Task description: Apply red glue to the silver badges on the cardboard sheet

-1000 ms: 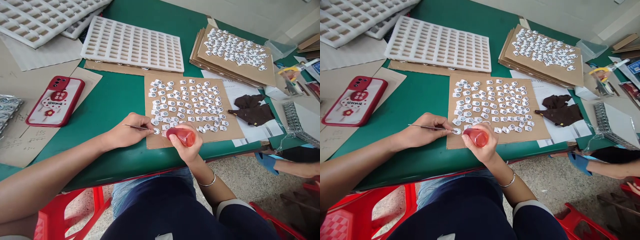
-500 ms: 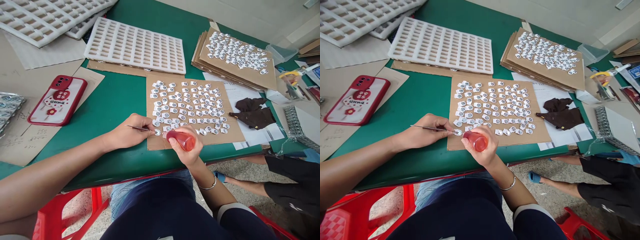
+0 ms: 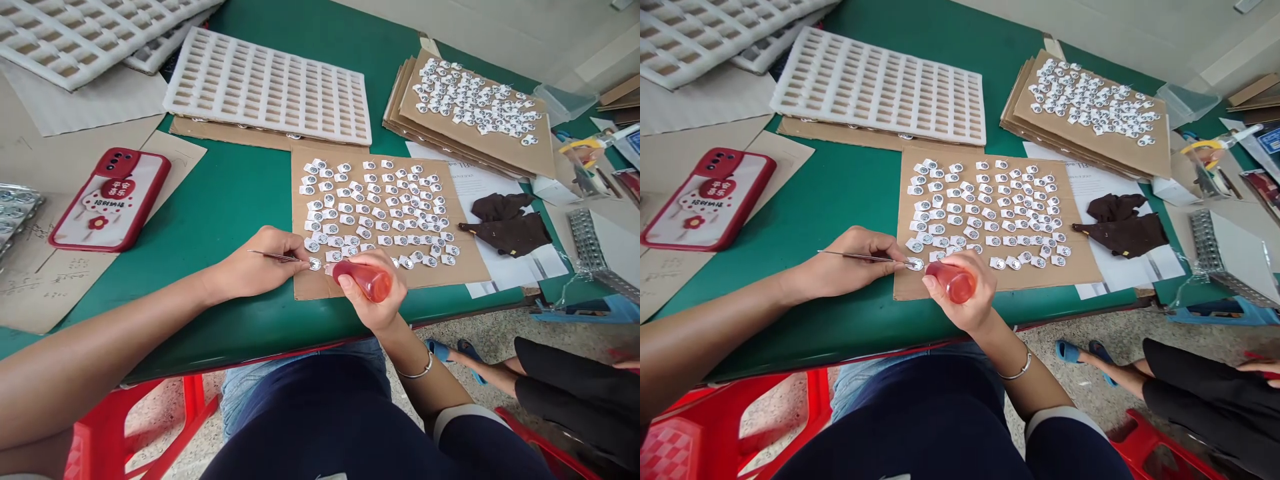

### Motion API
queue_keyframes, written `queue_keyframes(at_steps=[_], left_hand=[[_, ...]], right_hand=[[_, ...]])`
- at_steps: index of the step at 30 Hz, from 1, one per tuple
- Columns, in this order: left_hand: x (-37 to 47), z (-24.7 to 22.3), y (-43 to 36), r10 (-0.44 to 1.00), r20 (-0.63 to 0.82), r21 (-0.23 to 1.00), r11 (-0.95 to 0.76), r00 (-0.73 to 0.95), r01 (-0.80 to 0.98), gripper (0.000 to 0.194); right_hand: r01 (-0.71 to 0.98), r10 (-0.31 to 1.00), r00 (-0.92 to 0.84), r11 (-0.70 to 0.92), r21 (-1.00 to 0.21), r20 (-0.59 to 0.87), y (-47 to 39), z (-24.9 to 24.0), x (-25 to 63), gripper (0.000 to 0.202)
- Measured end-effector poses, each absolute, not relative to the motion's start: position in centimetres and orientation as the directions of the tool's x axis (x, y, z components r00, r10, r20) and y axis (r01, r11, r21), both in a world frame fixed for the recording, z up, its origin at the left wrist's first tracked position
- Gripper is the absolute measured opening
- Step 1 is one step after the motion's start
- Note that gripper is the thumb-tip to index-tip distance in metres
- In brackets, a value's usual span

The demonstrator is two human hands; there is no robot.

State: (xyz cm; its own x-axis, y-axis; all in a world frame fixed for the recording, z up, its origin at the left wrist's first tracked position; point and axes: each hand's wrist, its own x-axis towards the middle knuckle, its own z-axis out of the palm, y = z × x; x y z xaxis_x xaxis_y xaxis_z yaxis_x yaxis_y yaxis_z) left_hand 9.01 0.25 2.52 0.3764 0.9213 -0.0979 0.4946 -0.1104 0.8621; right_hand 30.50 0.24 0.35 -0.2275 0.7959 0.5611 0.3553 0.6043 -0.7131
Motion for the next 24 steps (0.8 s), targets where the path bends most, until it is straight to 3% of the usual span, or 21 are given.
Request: queue_keyframes(at_steps=[24], left_hand=[[8.95, 2.66, 0.33, 0.916, -0.119, 0.859, -0.098, 0.382, 0.502, 0.015]], right_hand=[[0.309, 0.791, -0.232, 0.612, -0.728, 0.567, 0.28, 0.53, 30.41, 0.022]])
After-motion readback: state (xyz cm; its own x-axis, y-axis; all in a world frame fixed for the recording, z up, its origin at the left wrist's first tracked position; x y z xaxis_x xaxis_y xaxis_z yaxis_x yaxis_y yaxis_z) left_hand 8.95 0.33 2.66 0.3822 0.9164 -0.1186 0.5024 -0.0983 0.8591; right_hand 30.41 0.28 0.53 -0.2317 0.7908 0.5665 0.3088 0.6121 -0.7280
